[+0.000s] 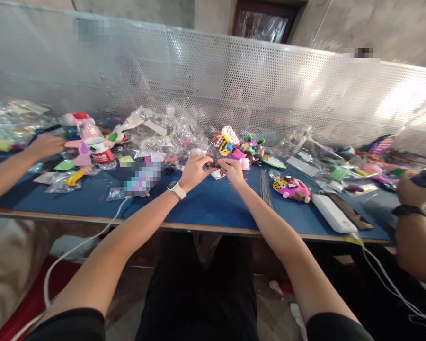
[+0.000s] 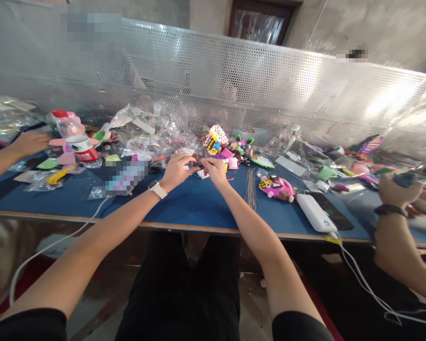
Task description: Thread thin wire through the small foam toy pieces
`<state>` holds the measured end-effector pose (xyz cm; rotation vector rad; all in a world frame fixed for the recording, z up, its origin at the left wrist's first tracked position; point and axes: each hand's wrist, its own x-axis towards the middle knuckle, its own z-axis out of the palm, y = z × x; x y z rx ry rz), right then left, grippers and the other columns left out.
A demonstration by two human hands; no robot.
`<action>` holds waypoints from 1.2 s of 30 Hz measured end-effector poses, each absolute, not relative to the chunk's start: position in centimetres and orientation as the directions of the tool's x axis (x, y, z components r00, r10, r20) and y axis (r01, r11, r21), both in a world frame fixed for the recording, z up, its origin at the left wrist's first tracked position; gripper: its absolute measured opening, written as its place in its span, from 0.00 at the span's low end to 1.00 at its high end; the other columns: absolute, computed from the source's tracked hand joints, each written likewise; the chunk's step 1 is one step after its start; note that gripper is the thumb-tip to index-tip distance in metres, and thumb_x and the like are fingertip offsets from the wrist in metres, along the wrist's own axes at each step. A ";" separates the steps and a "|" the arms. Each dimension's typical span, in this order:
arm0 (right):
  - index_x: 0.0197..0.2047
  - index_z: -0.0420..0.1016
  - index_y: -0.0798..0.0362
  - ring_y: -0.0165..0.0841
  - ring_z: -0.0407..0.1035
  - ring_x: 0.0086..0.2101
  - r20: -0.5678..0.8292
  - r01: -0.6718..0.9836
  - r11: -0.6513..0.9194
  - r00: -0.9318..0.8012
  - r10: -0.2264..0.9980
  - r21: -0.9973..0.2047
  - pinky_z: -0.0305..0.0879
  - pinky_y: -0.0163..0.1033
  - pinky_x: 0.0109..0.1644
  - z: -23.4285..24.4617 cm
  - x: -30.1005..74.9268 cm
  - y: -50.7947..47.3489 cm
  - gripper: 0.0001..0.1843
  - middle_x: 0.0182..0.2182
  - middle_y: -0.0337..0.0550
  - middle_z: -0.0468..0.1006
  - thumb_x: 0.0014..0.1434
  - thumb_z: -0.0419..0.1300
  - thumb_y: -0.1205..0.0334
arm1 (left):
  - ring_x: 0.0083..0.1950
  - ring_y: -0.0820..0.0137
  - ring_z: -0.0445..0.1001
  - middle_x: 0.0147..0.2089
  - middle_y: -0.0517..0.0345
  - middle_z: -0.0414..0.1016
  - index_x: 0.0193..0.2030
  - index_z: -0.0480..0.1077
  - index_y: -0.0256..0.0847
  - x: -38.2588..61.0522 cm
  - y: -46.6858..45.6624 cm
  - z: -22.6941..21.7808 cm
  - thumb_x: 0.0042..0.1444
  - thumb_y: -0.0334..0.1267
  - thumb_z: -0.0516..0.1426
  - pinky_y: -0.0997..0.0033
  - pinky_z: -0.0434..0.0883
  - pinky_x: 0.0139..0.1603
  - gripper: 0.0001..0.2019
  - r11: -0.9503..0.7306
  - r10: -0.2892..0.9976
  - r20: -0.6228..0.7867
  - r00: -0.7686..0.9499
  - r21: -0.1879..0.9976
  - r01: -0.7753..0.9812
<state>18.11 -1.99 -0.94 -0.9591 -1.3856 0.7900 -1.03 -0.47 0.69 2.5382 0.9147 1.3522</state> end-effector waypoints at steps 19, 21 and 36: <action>0.22 0.67 0.50 0.30 0.58 0.22 0.578 0.264 0.572 -0.062 0.814 -0.777 0.55 0.39 0.29 -0.1 17.8 -3.5 0.37 0.18 0.38 0.66 0.63 0.58 0.23 | 0.32 0.70 0.66 0.28 0.59 0.69 0.28 0.71 0.40 -0.1 -0.4 1.5 0.60 0.56 0.66 0.68 0.62 0.36 0.21 -0.447 0.816 0.458 0.353 0.887 -0.115; 0.22 0.67 0.50 0.31 0.59 0.22 0.583 0.296 0.579 -0.082 0.808 -0.760 0.56 0.39 0.30 -0.1 17.8 -3.7 0.37 0.18 0.38 0.67 0.64 0.57 0.24 | 0.31 0.71 0.66 0.28 0.59 0.68 0.27 0.70 0.40 0.0 -0.2 1.5 0.55 0.51 0.68 0.69 0.60 0.35 0.19 -0.313 0.858 0.369 0.358 0.927 -0.207; 0.22 0.66 0.51 0.30 0.60 0.24 0.619 0.347 0.636 -0.174 0.766 -0.689 0.54 0.38 0.33 0.3 17.5 -4.4 0.29 0.19 0.37 0.67 0.71 0.56 0.42 | 0.27 0.71 0.69 0.27 0.58 0.70 0.29 0.72 0.39 -0.9 0.5 2.0 0.51 0.40 0.66 0.69 0.66 0.29 0.09 0.261 0.849 -0.068 0.524 0.916 -0.303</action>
